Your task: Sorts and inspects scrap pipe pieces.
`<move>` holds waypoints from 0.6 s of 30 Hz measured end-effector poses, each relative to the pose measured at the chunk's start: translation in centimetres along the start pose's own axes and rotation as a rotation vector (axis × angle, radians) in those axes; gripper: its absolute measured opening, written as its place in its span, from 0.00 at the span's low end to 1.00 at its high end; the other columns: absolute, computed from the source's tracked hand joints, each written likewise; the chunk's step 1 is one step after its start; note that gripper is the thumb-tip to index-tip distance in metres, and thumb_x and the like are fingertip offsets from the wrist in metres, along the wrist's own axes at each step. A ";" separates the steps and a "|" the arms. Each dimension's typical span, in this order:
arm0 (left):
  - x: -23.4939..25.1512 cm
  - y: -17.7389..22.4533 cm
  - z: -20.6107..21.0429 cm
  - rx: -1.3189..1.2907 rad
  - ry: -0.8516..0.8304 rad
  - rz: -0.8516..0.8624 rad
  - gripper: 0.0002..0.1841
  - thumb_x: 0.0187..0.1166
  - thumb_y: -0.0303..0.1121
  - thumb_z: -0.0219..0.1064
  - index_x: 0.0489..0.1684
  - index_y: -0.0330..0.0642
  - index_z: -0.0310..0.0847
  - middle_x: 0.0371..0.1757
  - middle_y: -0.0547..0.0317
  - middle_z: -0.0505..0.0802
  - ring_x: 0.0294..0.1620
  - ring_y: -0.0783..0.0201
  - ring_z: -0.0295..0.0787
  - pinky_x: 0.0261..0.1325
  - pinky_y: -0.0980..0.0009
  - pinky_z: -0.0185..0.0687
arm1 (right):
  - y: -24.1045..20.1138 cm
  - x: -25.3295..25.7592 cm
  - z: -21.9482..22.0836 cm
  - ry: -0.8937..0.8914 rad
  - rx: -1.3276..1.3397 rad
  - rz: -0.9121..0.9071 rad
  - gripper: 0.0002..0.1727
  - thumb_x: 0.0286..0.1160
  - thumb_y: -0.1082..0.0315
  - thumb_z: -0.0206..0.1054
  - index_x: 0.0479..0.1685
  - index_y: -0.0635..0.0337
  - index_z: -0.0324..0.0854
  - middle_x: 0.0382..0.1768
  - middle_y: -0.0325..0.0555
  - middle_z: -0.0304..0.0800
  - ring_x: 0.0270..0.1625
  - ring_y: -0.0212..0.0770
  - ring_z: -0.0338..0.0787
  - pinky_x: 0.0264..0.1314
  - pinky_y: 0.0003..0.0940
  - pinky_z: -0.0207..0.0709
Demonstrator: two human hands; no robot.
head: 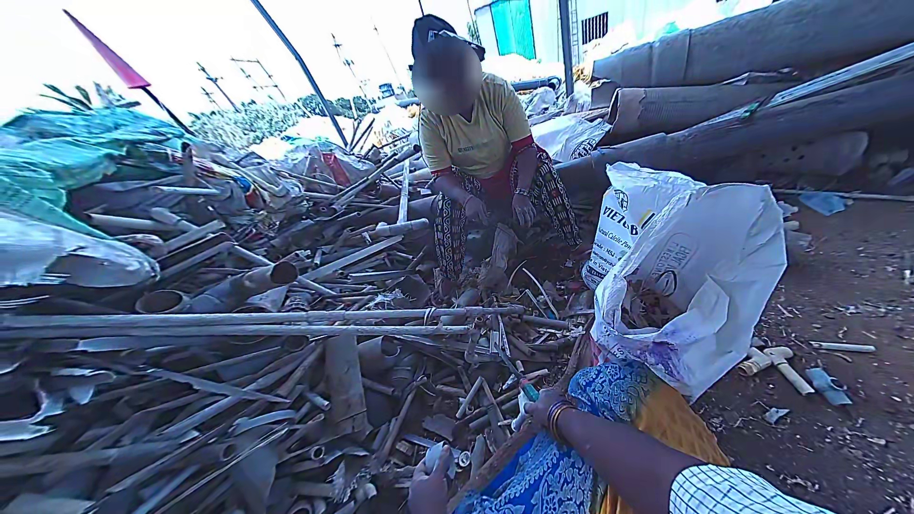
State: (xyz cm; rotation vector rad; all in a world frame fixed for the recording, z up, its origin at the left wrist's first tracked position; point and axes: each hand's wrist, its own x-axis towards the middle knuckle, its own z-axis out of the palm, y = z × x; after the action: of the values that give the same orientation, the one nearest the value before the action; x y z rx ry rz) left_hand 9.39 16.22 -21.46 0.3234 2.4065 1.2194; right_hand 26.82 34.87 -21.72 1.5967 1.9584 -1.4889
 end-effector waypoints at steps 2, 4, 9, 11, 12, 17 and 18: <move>0.0 -0.1 0.1 -0.017 -0.002 0.003 0.24 0.82 0.39 0.72 0.64 0.23 0.81 0.59 0.29 0.90 0.65 0.39 0.85 0.73 0.43 0.73 | -0.1 -0.3 -0.1 -0.003 -0.021 0.005 0.34 0.88 0.46 0.59 0.75 0.72 0.73 0.74 0.65 0.79 0.78 0.56 0.80 0.79 0.55 0.71; 0.0 -0.3 0.2 -0.036 0.002 0.006 0.23 0.82 0.38 0.72 0.63 0.23 0.81 0.57 0.30 0.90 0.60 0.41 0.87 0.69 0.45 0.76 | -0.2 -0.4 -0.2 -0.004 -0.040 0.006 0.34 0.88 0.45 0.58 0.72 0.72 0.75 0.73 0.65 0.80 0.78 0.57 0.80 0.79 0.56 0.71; 0.0 -0.3 0.2 -0.034 -0.001 0.005 0.23 0.82 0.38 0.72 0.63 0.23 0.81 0.57 0.29 0.90 0.60 0.41 0.86 0.69 0.44 0.75 | -0.1 -0.2 -0.2 -0.009 -0.043 0.001 0.34 0.88 0.46 0.59 0.73 0.71 0.75 0.74 0.65 0.80 0.79 0.56 0.79 0.80 0.56 0.70; 0.1 -0.4 0.2 -0.027 -0.002 0.009 0.24 0.82 0.39 0.72 0.63 0.23 0.81 0.57 0.29 0.90 0.61 0.40 0.87 0.69 0.44 0.75 | -0.2 -0.4 -0.3 -0.013 -0.037 -0.001 0.34 0.88 0.46 0.59 0.74 0.72 0.74 0.75 0.65 0.79 0.80 0.56 0.78 0.81 0.55 0.69; 0.2 -0.5 0.2 -0.022 -0.006 0.006 0.24 0.82 0.39 0.72 0.64 0.24 0.81 0.58 0.29 0.90 0.62 0.40 0.86 0.70 0.43 0.75 | -0.1 -0.4 -0.3 -0.011 -0.032 0.000 0.34 0.88 0.46 0.59 0.74 0.71 0.74 0.76 0.65 0.79 0.80 0.56 0.78 0.81 0.55 0.69; 0.2 -0.5 0.2 -0.026 -0.010 -0.008 0.25 0.82 0.39 0.72 0.64 0.23 0.80 0.58 0.29 0.90 0.62 0.39 0.86 0.70 0.43 0.75 | -0.1 -0.4 -0.3 -0.013 -0.037 0.001 0.35 0.88 0.46 0.59 0.75 0.71 0.74 0.75 0.65 0.79 0.80 0.56 0.79 0.80 0.55 0.70; 0.2 -0.5 0.2 -0.021 -0.013 -0.006 0.25 0.82 0.39 0.72 0.64 0.23 0.81 0.58 0.29 0.90 0.62 0.39 0.86 0.70 0.43 0.75 | -0.1 -0.4 -0.3 -0.011 -0.040 0.002 0.35 0.88 0.46 0.59 0.75 0.71 0.74 0.75 0.65 0.79 0.80 0.56 0.79 0.80 0.55 0.70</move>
State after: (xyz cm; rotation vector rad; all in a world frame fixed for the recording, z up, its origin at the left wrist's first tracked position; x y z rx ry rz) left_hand 9.27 16.19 -22.04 0.3169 2.3808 1.2351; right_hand 26.98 34.87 -21.29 1.5705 1.9678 -1.4454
